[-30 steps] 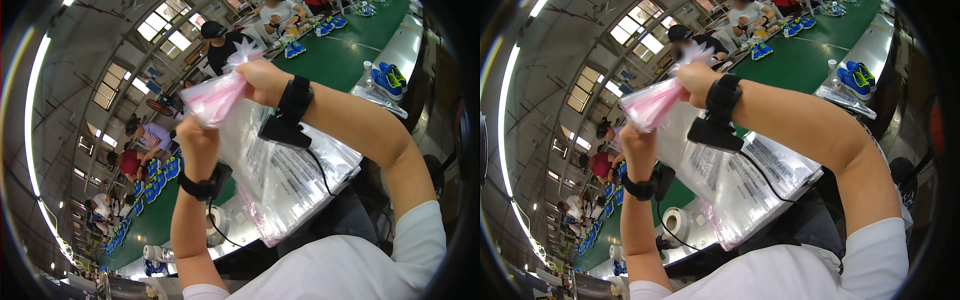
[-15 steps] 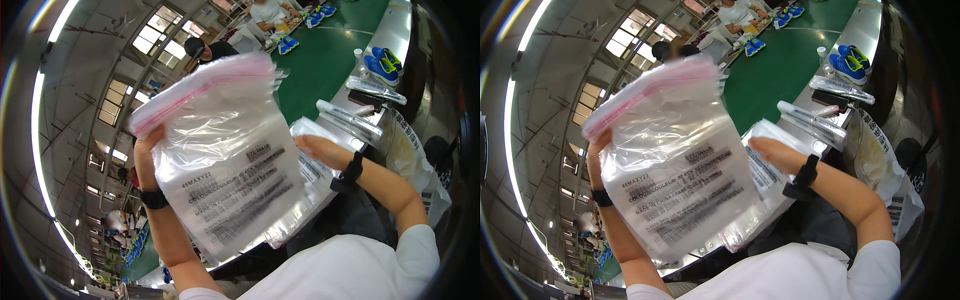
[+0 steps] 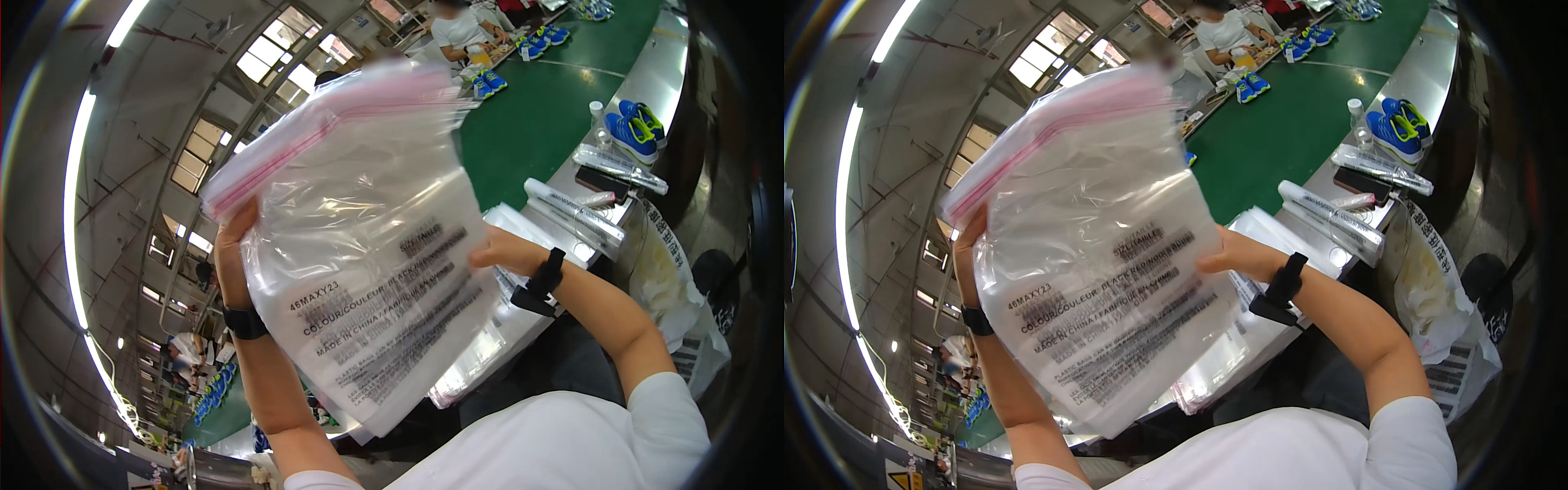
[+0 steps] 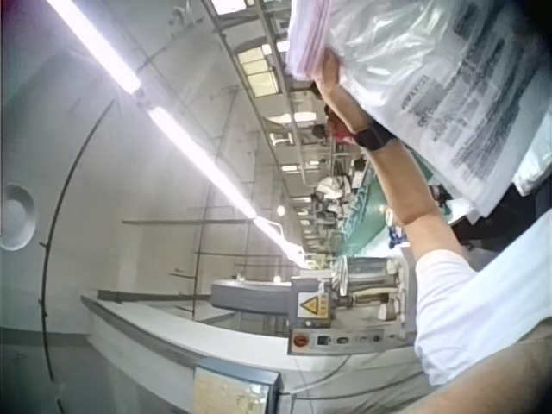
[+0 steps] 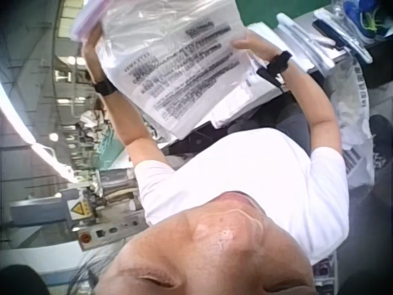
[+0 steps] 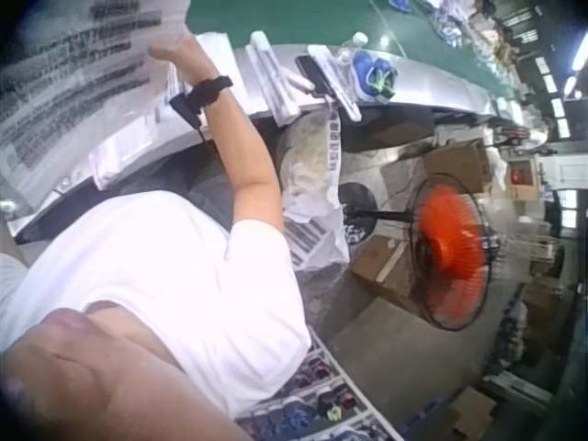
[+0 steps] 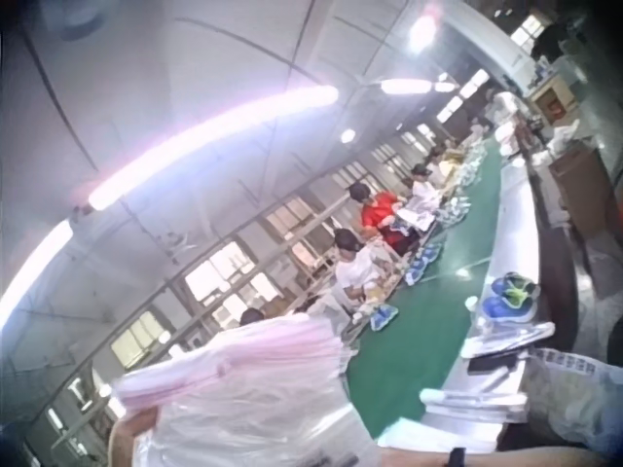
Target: The recorder is organizing a stack of clear plastic ziplock bags at a workbench.
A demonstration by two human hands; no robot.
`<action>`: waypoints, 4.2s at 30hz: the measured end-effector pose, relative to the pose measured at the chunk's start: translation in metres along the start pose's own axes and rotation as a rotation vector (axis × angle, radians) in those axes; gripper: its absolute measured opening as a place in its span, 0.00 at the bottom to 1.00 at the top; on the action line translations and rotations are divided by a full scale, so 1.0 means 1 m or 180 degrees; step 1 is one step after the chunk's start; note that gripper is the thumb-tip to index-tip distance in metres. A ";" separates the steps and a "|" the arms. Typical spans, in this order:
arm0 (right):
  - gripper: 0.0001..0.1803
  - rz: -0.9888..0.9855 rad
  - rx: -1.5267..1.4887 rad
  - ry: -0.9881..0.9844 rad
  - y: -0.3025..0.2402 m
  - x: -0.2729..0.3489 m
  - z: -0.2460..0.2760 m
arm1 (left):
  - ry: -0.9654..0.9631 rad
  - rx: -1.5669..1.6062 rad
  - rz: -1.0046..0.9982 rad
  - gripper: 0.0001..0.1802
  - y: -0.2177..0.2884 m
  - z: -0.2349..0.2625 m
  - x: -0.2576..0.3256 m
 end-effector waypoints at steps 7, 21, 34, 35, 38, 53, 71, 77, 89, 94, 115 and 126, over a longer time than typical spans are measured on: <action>0.17 -0.0527 -0.0585 0.0190 0.019 0.034 -0.003 | 0.0209 0.0577 0.0536 0.15 -0.037 0.047 0.020; 0.09 0.0668 0.5277 -0.0042 -0.168 -0.097 0.016 | 0.0875 0.1961 0.1349 0.20 -0.251 0.122 0.054; 0.18 0.1324 0.6227 -0.0471 0.049 0.063 -0.007 | 0.0563 0.2403 0.2922 0.23 -0.347 0.098 0.170; 0.19 0.1333 0.6210 -0.0380 0.050 0.062 -0.007 | 0.0613 0.2414 0.2923 0.23 -0.353 0.103 0.175; 0.20 0.1268 0.6301 -0.0469 0.051 0.062 -0.009 | -0.0015 0.1238 0.2666 0.29 -0.350 0.110 0.177; 0.29 -0.0581 0.3867 -0.0147 0.022 0.083 0.068 | 0.0417 0.0305 0.2101 0.43 -0.337 0.124 0.197; 0.24 -0.1401 0.1335 0.1620 -0.050 0.089 0.055 | -0.1068 0.1664 0.2307 0.28 -0.230 -0.069 0.140; 0.20 -0.0281 0.2902 0.1195 -0.033 0.065 -0.030 | 0.0476 0.3232 0.2234 0.25 -0.253 -0.109 0.119; 0.09 0.0632 0.3489 0.0126 -0.035 0.031 -0.051 | 0.0503 0.3402 0.2371 0.25 -0.250 -0.087 0.140; 0.08 0.0461 0.3572 0.0097 -0.026 0.027 -0.045 | 0.0425 0.3345 0.2491 0.26 -0.264 -0.082 0.142; 0.10 -0.1094 0.3935 0.1938 0.026 0.127 0.185 | 0.1296 0.3275 0.1638 0.30 -0.254 -0.003 0.136; 0.47 -0.0794 0.3590 0.0520 -0.018 0.041 -0.068 | 0.0352 0.2284 0.1816 0.20 -0.229 -0.082 0.140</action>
Point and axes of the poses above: each hand's wrist, its own x-axis away from the middle knuckle, its own z-axis out of the back of the hand, y = z × x, the point moved 4 cm from there along -x, towards the middle knuckle, and after that the axes turned 4 degrees about -z, right-handed, at the moved point
